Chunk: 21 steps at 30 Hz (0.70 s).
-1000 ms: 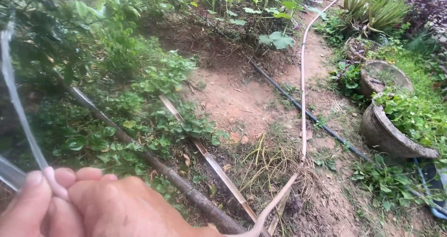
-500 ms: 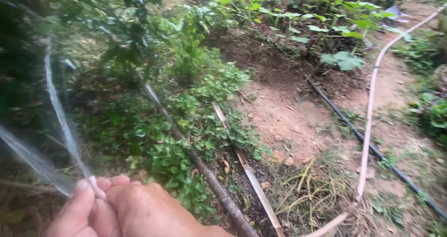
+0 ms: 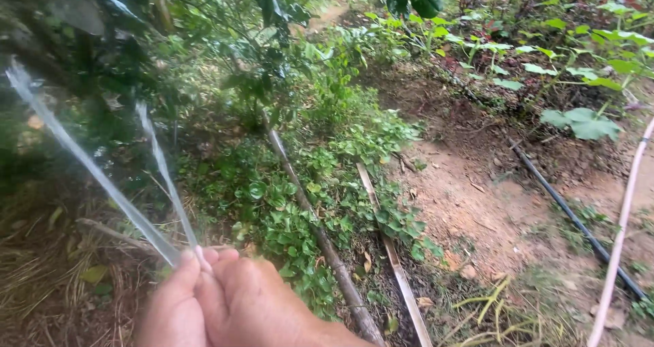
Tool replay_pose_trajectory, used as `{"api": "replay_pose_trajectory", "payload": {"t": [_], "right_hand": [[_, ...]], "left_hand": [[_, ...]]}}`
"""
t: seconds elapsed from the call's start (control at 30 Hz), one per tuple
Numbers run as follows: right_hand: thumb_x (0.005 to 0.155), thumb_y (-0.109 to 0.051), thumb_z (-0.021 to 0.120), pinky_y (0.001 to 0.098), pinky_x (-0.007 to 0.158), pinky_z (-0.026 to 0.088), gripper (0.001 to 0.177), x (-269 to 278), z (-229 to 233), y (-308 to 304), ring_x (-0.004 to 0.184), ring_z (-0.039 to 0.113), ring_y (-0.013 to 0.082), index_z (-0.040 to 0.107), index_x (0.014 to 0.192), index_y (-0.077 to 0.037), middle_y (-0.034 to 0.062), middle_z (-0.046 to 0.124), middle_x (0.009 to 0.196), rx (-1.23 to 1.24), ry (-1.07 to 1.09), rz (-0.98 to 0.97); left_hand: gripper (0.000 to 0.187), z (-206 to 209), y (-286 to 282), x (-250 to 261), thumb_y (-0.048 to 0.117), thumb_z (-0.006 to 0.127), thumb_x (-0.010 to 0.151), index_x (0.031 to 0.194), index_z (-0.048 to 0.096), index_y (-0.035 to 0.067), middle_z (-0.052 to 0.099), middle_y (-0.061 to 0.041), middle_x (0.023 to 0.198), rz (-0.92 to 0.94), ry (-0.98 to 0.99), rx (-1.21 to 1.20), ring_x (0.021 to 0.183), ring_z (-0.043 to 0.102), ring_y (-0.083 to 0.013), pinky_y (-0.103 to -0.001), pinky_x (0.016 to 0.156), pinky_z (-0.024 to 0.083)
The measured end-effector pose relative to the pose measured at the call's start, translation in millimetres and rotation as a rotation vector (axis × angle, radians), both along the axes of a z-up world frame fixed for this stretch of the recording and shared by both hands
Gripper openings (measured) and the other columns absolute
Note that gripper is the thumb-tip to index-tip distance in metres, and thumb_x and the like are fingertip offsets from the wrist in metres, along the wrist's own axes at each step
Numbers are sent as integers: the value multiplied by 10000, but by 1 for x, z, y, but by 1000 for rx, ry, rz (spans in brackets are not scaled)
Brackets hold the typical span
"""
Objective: Watering a pomelo tree and surrounding garden plants using a water hose.
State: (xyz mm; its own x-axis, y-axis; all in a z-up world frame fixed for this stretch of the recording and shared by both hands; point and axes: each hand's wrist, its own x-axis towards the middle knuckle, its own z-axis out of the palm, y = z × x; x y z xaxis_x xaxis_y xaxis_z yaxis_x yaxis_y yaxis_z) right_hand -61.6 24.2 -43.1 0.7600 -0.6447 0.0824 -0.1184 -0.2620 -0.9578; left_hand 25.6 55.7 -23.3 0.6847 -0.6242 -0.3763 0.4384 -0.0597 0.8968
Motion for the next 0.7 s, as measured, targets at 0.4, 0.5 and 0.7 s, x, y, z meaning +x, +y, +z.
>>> {"api": "replay_pose_trajectory", "payload": {"t": [0.4, 0.5, 0.7], "right_hand": [[1117, -205, 402, 208, 568, 603, 298, -9, 52, -1, 691, 646, 130, 639, 1086, -28, 82, 657, 885, 108, 200, 52], [1116, -205, 418, 207, 373, 524, 353, -8, 43, -1, 518, 601, 118, 671, 983, 2, 145, 717, 880, 17, 148, 75], [1110, -221, 399, 262, 440, 544, 357, -13, 33, 4, 567, 603, 134, 670, 1010, -12, 81, 671, 789, 5, 215, 62]], "left_hand": [[315, 15, 5, -11, 226, 312, 1138, 1154, 501, -25, 592, -201, 1143, 115, 63, -41, 1080, 570, -268, -454, 978, 480], [311, 16, 10, -12, 226, 323, 1135, 1152, 511, -21, 600, -195, 1141, 129, 89, -29, 1076, 575, -261, -448, 976, 484], [302, 18, 14, -24, 224, 344, 1128, 1147, 530, -13, 617, -181, 1138, 146, 128, -24, 1068, 585, -248, -436, 973, 490]]}}
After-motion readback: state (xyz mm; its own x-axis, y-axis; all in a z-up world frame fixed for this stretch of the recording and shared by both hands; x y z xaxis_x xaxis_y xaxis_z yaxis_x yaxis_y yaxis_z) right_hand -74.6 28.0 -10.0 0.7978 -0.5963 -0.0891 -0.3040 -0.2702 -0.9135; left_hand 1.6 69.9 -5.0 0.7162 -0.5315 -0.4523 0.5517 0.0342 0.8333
